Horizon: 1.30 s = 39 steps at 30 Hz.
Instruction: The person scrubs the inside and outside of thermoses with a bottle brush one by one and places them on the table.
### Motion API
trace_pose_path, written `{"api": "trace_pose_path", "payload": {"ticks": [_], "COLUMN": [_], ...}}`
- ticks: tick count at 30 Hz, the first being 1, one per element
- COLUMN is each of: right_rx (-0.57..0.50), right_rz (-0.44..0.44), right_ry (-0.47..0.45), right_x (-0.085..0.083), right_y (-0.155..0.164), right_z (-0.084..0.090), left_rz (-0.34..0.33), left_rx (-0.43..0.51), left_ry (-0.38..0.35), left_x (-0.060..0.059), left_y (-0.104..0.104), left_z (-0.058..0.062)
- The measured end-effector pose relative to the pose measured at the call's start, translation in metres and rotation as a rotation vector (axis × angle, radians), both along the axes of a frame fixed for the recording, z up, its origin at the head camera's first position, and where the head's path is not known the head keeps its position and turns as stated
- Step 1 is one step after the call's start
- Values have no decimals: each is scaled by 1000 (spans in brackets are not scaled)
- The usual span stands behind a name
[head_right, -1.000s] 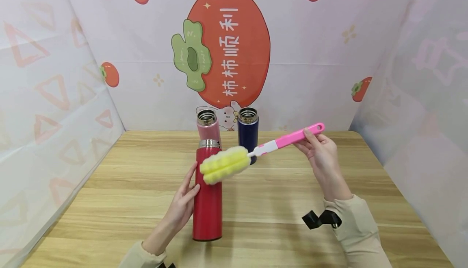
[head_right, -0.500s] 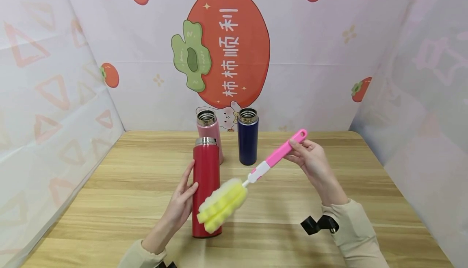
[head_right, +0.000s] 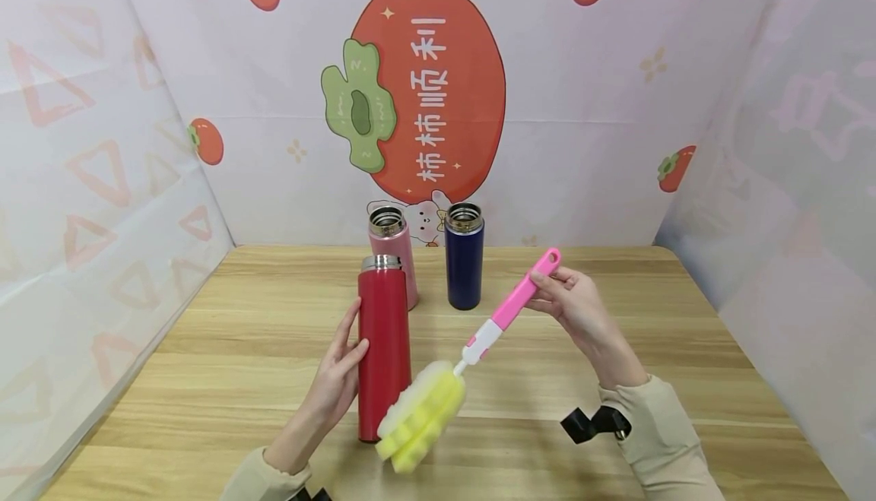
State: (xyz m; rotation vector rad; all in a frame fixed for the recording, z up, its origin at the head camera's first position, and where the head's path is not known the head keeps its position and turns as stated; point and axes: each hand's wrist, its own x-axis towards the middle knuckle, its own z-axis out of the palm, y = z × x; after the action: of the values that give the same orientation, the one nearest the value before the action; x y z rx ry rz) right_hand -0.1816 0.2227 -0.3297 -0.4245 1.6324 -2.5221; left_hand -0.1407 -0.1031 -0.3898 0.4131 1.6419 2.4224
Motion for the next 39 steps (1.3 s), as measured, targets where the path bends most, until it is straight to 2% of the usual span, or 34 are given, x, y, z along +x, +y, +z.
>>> {"api": "trace_pose_path", "payload": {"ticks": [12, 22, 30, 39], "right_rx": [-113, -272, -357, -456], "right_rz": [-134, -272, -325, -349], "right_ry": [-15, -36, -14, -25], "right_x": [-6, -10, -11, -7], "right_y": [9, 17, 19, 22], "right_z": [17, 34, 37, 37], "left_rz": [1, -1, -19, 19], "left_rx": [-15, -37, -44, -35], "left_ry": [-6, -17, 2, -20], "left_x": [2, 5, 5, 4], "left_y": [-3, -7, -9, -9], "left_z": [-2, -3, -5, -4]}}
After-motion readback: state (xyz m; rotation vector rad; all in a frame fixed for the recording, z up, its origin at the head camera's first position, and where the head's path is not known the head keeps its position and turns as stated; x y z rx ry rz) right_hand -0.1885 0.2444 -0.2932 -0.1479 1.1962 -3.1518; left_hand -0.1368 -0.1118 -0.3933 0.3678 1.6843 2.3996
